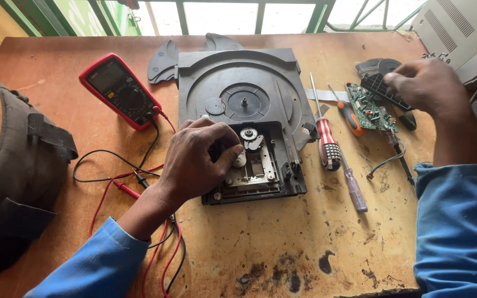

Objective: The person disassembles a CD player mechanism on a workbench, using a screwdriver to remove screws and separate components. They then use a leaf blower to clean dust from the internal parts and a brush to wipe the surface. Finally, they reassemble the mechanism by placing parts back and securing them with screws.

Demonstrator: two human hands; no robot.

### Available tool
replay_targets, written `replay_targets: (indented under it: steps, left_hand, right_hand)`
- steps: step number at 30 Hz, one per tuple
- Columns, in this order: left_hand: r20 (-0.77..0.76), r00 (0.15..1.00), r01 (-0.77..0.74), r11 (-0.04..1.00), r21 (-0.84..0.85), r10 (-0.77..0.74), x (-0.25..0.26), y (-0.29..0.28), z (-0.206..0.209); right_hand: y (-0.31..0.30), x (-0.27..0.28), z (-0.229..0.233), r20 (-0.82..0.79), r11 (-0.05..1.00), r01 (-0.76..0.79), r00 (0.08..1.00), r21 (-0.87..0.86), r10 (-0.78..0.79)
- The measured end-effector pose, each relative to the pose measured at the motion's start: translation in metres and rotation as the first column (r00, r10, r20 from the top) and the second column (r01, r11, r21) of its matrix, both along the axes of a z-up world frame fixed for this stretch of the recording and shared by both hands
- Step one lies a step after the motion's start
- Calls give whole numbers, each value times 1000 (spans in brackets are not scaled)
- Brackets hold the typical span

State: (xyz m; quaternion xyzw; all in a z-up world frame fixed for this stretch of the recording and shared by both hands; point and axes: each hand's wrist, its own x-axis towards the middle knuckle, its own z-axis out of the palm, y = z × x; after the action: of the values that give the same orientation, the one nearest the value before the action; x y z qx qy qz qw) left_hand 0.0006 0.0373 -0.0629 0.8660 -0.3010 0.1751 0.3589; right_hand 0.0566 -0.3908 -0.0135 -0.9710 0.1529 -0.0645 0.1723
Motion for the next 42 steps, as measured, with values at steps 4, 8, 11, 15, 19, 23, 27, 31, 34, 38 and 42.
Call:
replay_targets:
  steps: [4,8,11,15,19,23,27,31,34,38,42]
  left_hand:
    - [-33,999,5,998,62,-3,3,-1,8]
    - [-8,980,196,964,182,-198,13,-9,20]
    - [-35,968,252,949,187,-250,21,-20,28]
    - [-78,953,298,954,44,-294,29,-22,31]
    - [-76,950,299,953,-40,-301,30,2,30]
    - [-73,941,321,940,-112,-330,18,22,23]
    - [-57,928,368,930,-12,-368,3,28,29]
    - [-1,974,222,952,213,-227,-11,16,23]
    - [2,979,199,958,206,-204,-18,13,14]
    - [15,968,244,954,173,-250,-21,16,16]
    - [61,962,247,942,226,-266,-21,17,21]
  right_hand:
    - [55,-14,16,-78,991,24,997,135,-14]
    - [71,-14,14,-69,996,-50,996,74,55]
    - [93,-21,20,-120,990,-77,989,118,92]
    - [126,-43,15,-354,981,-169,915,96,192]
    - [140,-54,6,-383,963,-243,906,-120,181]
    - [144,-54,-2,-443,941,-225,892,-254,93]
    - [155,-56,7,-474,982,-141,878,-129,64]
    - [161,-59,18,-447,999,-43,893,25,49]
    - [155,-57,18,-441,999,-18,897,-32,2]
    - [133,-50,12,-385,998,-41,923,-54,17]
    - [139,-48,10,-384,999,-41,922,31,50]
